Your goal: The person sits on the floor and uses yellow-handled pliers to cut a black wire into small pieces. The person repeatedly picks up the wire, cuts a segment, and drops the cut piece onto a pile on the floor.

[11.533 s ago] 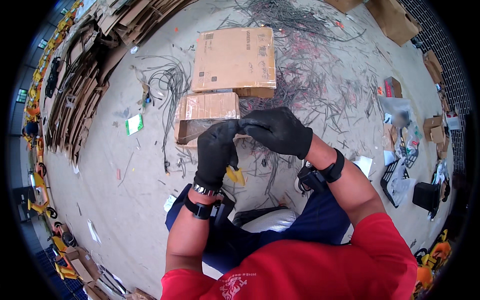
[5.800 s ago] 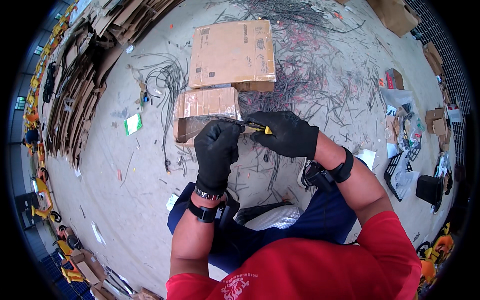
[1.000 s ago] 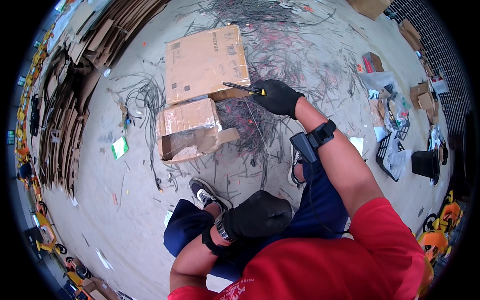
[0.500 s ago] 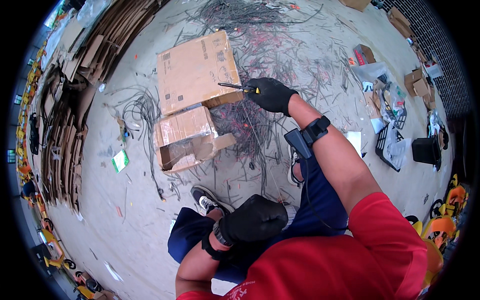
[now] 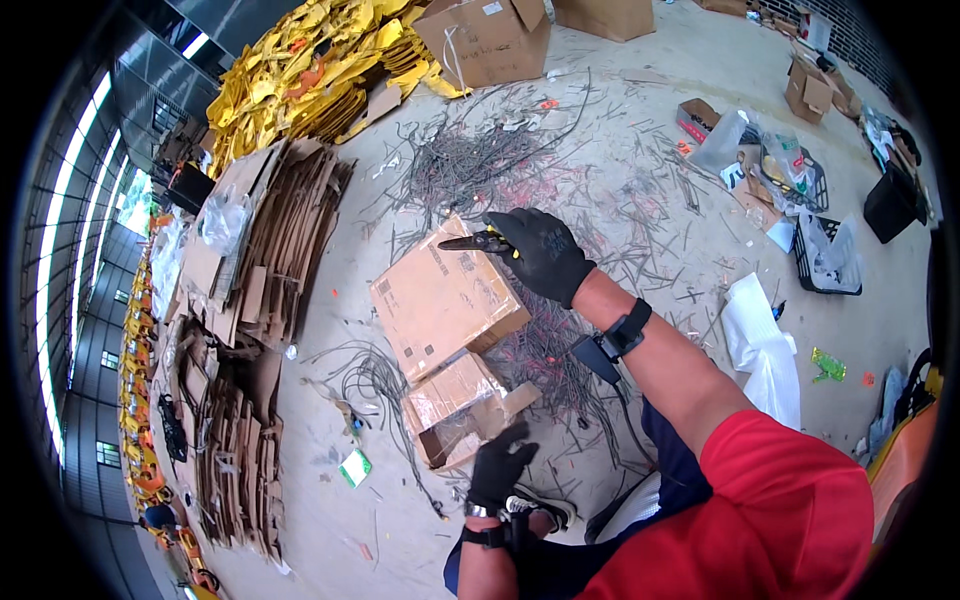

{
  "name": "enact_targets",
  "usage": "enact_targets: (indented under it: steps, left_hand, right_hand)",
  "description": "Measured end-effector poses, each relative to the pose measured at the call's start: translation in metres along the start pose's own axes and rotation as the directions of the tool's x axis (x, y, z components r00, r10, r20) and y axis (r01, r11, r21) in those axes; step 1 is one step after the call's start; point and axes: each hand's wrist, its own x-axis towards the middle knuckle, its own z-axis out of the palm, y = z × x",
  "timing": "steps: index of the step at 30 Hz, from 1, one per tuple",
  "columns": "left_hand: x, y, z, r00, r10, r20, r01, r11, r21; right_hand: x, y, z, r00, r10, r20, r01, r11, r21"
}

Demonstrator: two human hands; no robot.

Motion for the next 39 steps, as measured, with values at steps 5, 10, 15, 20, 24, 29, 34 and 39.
enact_targets:
  steps: [5,10,15,20,24,29,34,39]
  left_hand:
    - [0.001,-0.016,-0.045,0.93,-0.08,-0.359,0.068,0.997,-0.047]
    - [-0.01,0.009,-0.075,0.647,-0.217,-0.73,0.158,0.976,-0.15]
    - [-0.019,0.04,-0.102,0.762,-0.285,-0.581,0.219,0.959,-0.182]
    - [-0.035,0.021,-0.107,0.525,-0.17,-0.834,-0.122,0.955,-0.271]
    - [-0.036,0.063,-0.09,0.702,-0.211,-0.68,-0.335,0.745,-0.577]
    - [-0.035,0.083,-0.074,0.825,-0.083,-0.558,-0.415,0.581,-0.7]
    - [-0.036,0.068,-0.067,0.8,-0.234,-0.552,-0.375,0.523,-0.765]
    - [-0.033,0.06,-0.06,0.753,-0.264,-0.603,-0.367,0.592,-0.717]
  right_hand:
    - [-0.006,-0.008,-0.006,0.993,-0.086,-0.075,0.085,0.996,-0.01]
    - [-0.016,-0.03,0.009,0.99,-0.111,0.09,0.104,0.992,0.077]
    - [-0.016,-0.055,0.012,0.983,-0.154,0.098,0.135,0.976,0.172]
    - [-0.016,-0.087,0.027,0.968,-0.227,0.103,0.202,0.956,0.215]
    - [-0.027,-0.113,0.031,0.94,-0.305,0.156,0.278,0.945,0.172]
    - [-0.053,-0.146,0.046,0.857,-0.417,0.304,0.4,0.909,0.119]
    - [-0.076,-0.157,0.053,0.771,-0.403,0.493,0.433,0.899,0.058]
    - [-0.083,-0.152,0.058,0.772,-0.377,0.512,0.367,0.922,0.127]
